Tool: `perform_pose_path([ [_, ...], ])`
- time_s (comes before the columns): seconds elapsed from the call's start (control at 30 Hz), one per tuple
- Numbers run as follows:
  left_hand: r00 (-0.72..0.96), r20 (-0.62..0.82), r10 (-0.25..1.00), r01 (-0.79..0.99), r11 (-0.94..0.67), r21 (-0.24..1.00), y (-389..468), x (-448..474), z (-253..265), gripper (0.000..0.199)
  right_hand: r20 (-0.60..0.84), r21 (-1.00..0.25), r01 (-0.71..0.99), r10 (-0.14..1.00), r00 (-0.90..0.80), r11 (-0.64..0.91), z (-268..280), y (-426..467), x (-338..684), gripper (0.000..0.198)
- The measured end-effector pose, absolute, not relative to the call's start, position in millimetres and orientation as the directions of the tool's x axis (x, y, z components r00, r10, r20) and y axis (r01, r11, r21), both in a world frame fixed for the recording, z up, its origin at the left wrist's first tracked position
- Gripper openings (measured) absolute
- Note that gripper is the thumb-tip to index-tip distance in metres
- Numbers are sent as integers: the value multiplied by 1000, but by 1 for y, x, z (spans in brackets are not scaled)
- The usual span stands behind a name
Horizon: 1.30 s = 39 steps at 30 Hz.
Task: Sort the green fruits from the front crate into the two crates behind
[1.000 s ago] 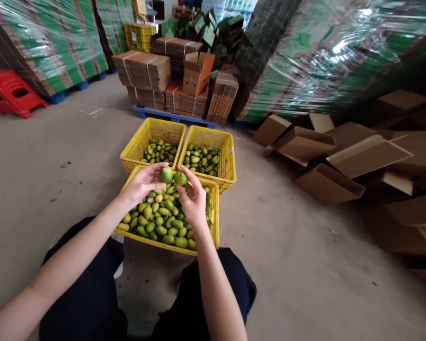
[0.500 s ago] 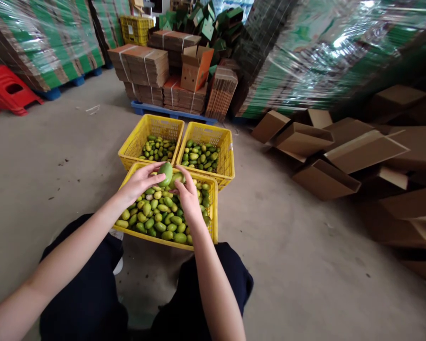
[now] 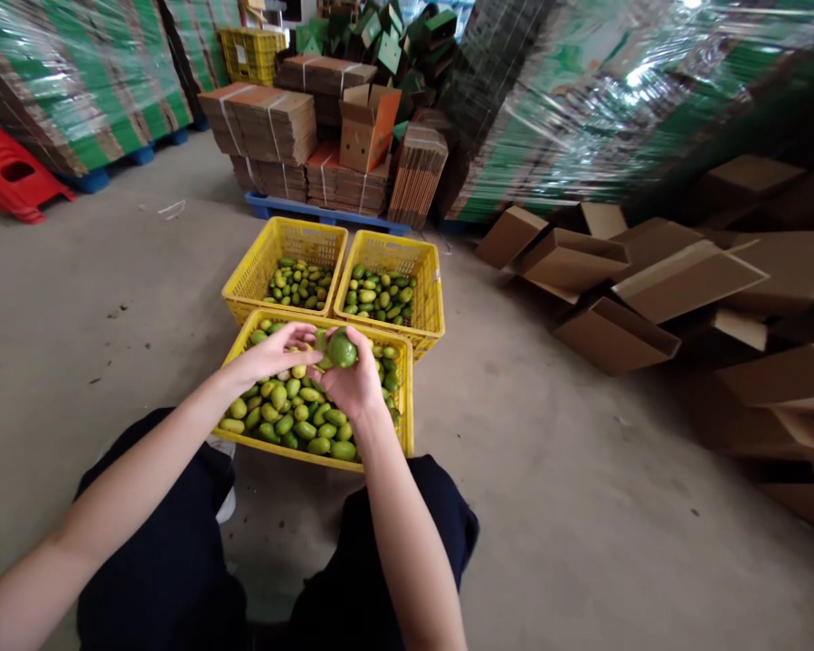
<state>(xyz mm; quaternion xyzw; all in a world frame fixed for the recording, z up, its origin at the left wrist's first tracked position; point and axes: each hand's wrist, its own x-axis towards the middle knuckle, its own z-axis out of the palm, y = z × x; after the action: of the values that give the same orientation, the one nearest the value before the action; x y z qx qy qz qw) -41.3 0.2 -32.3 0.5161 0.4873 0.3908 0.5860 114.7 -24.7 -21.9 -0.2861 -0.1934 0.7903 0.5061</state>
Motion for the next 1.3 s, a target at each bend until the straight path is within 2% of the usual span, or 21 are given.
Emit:
perform_pose_path([
  [0.1, 443, -246, 862, 8, 271, 963, 1, -41, -33, 51, -182, -639, -663, 914, -362, -390, -15, -26, 123, 23],
  [0.23, 472, -126, 872, -96, 193, 977, 0, -35, -31, 58, -115, -652, -648, 896, -429, -394, -11, -30, 127, 22],
  [0.33, 416, -27, 909, -118, 83, 990, 0, -31, -31, 61, -99, -636, -673, 905, -413, -377, -11, -32, 127, 20],
  [0.43, 268, 78, 960, -123, -46, 991, 1, -31, -30, 67, -143, -645, -679, 929, -342, -350, -13, -31, 126, 26],
  [0.53, 101, 216, 971, -65, -211, 975, -1, -30, -29, 66, -224, -740, -613, 960, -166, -279, -20, -27, 123, 39],
  [0.6, 48, 299, 953, -36, -298, 954, -3, -29, -29, 61, -187, -860, -487, 982, 24, -152, -25, -25, 121, 43],
  [0.7, 39, 374, 927, -19, -373, 928, -5, -29, -28, 48, 67, -985, -144, 974, 214, 99, -27, -26, 123, 34],
  [0.77, 45, 432, 901, 5, -432, 902, -7, -30, -28, 43, 289, -956, 125, 929, 230, 267, -24, -29, 128, 29],
  [0.83, 63, 488, 870, 30, -491, 871, -9, -31, -28, 40, 468, -857, 336, 864, 185, 392, -21, -32, 134, 29],
  [0.93, 106, 535, 838, 51, -542, 839, -13, -31, -28, 37, 552, -766, 446, 829, 90, 462, -22, -36, 136, 29],
  [1.03, 125, 514, 848, 26, -521, 853, -18, -30, -27, 39, 508, -798, 392, 861, 30, 457, -28, -38, 128, 31],
  [1.13, 151, 397, 905, -113, -383, 917, -18, -28, -25, 48, 352, -925, 180, 933, 78, 334, -32, -35, 120, 30],
  [1.2, 189, 252, 949, -290, -191, 938, -15, -29, -23, 56, 167, -980, -89, 981, 100, 176, -32, -30, 118, 30],
  [1.3, 319, -25, 947, -535, 202, 820, -8, -31, -22, 46, -78, -878, -474, 997, 11, -63, -29, -22, 119, 38],
])
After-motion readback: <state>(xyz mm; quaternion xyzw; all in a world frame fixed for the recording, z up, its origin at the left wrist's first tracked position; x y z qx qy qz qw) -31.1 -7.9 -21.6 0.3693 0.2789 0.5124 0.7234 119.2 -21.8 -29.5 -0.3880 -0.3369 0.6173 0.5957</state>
